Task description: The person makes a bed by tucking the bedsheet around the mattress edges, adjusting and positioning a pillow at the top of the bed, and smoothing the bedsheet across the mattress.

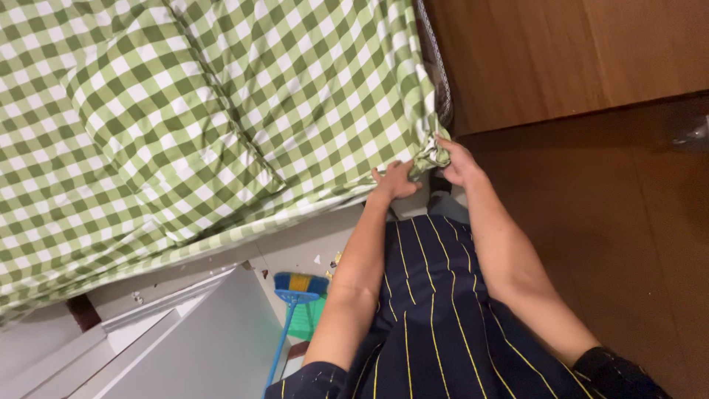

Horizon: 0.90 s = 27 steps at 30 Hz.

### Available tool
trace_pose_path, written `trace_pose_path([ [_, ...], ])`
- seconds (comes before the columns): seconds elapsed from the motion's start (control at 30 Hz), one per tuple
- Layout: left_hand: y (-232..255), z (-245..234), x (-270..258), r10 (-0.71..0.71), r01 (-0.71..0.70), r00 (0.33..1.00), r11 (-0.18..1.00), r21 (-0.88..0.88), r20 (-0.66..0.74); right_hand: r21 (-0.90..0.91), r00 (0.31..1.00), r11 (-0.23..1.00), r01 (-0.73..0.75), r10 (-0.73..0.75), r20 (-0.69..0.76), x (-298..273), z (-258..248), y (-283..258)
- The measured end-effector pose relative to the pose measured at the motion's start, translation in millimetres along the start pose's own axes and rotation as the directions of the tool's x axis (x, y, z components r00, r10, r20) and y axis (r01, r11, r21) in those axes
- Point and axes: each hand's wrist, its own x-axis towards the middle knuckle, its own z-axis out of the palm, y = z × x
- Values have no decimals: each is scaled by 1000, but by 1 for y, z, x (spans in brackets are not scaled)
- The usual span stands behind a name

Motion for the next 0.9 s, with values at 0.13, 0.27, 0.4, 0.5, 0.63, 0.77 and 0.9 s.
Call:
trace_pose_path([
  [0.13,-2,9,2,40,-37,996,999,-38,75,-43,995,998,49,-45,87,4,1,-3],
  [0.27,3,6,-1,47,-44,997,998,-47,66,-216,997,973,78,-79,5,14,-10,-9],
  [0.4,11,12,-1,13,-10,999,997,-76,38,-295,987,942,159,-149,57,23,-10,-18],
  [0.5,21,16,-2,-23,25,999,998,-65,31,-399,988,907,138,-154,-8,28,-15,-27],
  [0.63,45,16,-7,-77,80,996,994,-76,48,-507,963,839,199,-263,-56,34,-28,-47],
  [0.77,75,24,2,-99,99,995,995,-6,-7,-466,971,864,191,-235,-37,39,-48,-61],
  [0.9,94,34,5,-167,167,984,986,-16,-53,-546,948,801,246,-316,-38,45,-62,-63],
])
